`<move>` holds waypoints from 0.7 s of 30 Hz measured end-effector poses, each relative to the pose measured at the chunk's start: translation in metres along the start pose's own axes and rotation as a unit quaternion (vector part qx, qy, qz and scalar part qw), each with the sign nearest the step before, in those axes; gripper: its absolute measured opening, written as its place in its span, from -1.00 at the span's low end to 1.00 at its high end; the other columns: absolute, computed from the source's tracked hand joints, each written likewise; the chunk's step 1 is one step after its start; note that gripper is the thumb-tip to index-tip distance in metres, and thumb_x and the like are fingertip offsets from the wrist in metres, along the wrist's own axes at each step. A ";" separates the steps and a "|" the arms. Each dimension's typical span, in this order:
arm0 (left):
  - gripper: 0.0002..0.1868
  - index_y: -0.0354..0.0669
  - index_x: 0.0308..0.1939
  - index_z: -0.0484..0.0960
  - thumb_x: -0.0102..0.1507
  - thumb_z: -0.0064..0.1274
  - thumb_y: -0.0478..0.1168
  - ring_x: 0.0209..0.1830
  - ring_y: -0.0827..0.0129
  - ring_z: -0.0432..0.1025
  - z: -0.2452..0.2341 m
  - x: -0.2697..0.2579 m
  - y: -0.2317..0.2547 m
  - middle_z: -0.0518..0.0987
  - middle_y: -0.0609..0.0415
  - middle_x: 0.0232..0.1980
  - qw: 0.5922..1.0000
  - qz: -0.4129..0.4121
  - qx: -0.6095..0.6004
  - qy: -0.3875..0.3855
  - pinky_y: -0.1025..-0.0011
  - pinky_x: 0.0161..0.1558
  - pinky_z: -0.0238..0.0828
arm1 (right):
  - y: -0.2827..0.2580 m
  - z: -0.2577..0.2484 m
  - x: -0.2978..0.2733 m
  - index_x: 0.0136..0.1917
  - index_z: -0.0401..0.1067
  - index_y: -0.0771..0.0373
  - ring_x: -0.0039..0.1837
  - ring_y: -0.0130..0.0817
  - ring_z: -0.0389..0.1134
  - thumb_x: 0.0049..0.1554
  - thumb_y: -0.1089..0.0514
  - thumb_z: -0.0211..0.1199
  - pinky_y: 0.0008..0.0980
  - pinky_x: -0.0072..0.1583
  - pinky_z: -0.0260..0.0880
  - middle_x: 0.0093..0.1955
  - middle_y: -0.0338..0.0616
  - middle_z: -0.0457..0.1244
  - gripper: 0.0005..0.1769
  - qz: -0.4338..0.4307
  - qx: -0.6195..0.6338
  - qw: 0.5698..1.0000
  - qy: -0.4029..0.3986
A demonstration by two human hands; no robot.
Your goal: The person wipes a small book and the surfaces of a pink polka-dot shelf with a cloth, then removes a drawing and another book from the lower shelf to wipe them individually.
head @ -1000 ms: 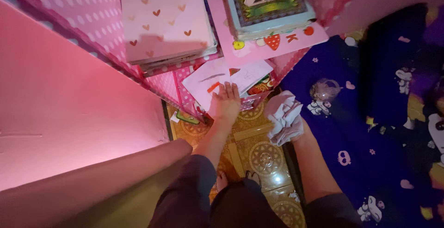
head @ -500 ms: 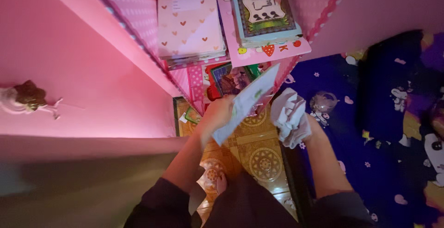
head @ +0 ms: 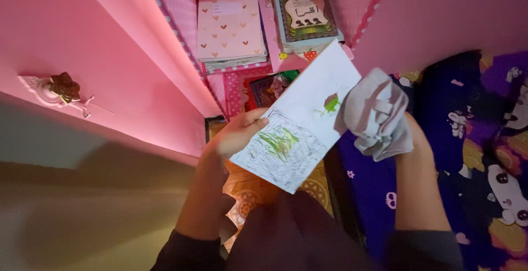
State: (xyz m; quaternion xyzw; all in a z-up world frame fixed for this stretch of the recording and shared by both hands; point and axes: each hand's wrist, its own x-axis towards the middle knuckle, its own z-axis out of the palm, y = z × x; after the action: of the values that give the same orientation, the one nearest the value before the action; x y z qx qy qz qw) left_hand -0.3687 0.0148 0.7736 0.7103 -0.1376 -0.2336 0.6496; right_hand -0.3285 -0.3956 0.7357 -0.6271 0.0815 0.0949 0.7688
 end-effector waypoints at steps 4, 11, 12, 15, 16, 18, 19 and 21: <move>-0.58 -0.35 0.34 0.51 0.49 -0.13 -0.17 0.12 0.50 0.43 -0.014 -0.005 0.000 0.62 0.06 0.12 0.997 0.075 -0.021 0.002 0.45 0.19 0.38 | -0.027 0.004 -0.008 0.47 0.35 0.25 0.08 -0.29 0.43 0.23 0.16 0.22 -0.38 0.03 0.51 0.21 -0.01 0.35 -0.46 -0.023 0.014 1.000 0.008; -0.56 -0.32 0.41 0.42 0.46 -0.17 -0.27 0.16 0.46 0.43 -0.041 0.015 0.021 0.59 0.08 0.19 0.974 0.074 -0.215 0.002 0.43 0.20 0.37 | -0.050 0.027 -0.008 0.48 0.36 0.25 0.08 -0.30 0.43 0.23 0.16 0.23 -0.39 0.03 0.51 0.21 -0.01 0.35 -0.45 -0.044 0.030 0.998 0.034; -0.56 -0.31 0.41 0.40 0.45 -0.19 -0.28 0.19 0.47 0.43 -0.043 0.017 0.025 0.58 0.10 0.23 0.973 0.076 -0.219 0.005 0.45 0.23 0.35 | -0.052 0.033 -0.004 0.48 0.36 0.24 0.08 -0.30 0.43 0.23 0.16 0.23 -0.39 0.03 0.51 0.21 -0.01 0.35 -0.45 -0.049 0.033 0.998 0.034; -0.57 -0.36 0.42 0.39 0.49 -0.21 -0.27 0.22 0.45 0.43 -0.059 0.027 0.035 0.58 0.06 0.25 0.974 0.118 -0.186 -0.046 0.43 0.27 0.35 | -0.057 0.051 0.007 0.48 0.36 0.24 0.08 -0.30 0.43 0.23 0.15 0.23 -0.39 0.03 0.51 0.21 -0.02 0.35 -0.45 -0.064 0.044 0.996 0.040; -0.57 -0.36 0.42 0.39 0.49 -0.21 -0.27 0.22 0.45 0.43 -0.063 0.032 0.036 0.58 0.06 0.25 0.974 0.118 -0.185 -0.050 0.43 0.27 0.35 | -0.059 0.055 0.010 0.48 0.36 0.24 0.07 -0.31 0.43 0.23 0.15 0.23 -0.39 0.03 0.51 0.21 -0.02 0.35 -0.45 -0.068 0.047 0.996 0.043; -0.56 -0.39 0.42 0.41 0.47 -0.13 -0.28 0.23 0.40 0.43 -0.070 0.042 0.040 0.58 0.02 0.25 0.964 0.134 -0.218 -0.068 0.39 0.28 0.34 | -0.064 0.065 0.016 0.48 0.36 0.24 0.07 -0.31 0.43 0.23 0.15 0.23 -0.39 0.03 0.51 0.21 -0.02 0.35 -0.45 -0.079 0.052 0.995 0.043; -0.56 -0.39 0.42 0.41 0.47 -0.13 -0.28 0.23 0.40 0.43 -0.076 0.047 0.043 0.58 0.02 0.25 0.964 0.134 -0.218 -0.069 0.39 0.28 0.34 | -0.065 0.073 0.020 0.48 0.36 0.24 0.07 -0.31 0.43 0.23 0.15 0.23 -0.40 0.03 0.51 0.21 -0.02 0.35 -0.45 -0.082 0.052 0.994 0.040; -0.54 -0.42 0.40 0.46 0.45 0.00 -0.25 0.22 0.42 0.40 -0.087 0.064 0.055 0.57 0.01 0.25 0.980 0.171 -0.085 -0.053 0.41 0.28 0.32 | -0.069 0.087 0.026 0.49 0.36 0.24 0.07 -0.31 0.43 0.23 0.15 0.23 -0.40 0.03 0.51 0.22 -0.02 0.35 -0.44 -0.091 0.053 0.994 0.036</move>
State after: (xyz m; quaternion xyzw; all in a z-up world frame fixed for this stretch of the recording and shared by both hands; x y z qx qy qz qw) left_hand -0.2641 0.0510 0.8219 0.6049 -0.2708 -0.1668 0.7301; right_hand -0.2860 -0.3230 0.8119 -0.5931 0.0569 -0.0021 0.8031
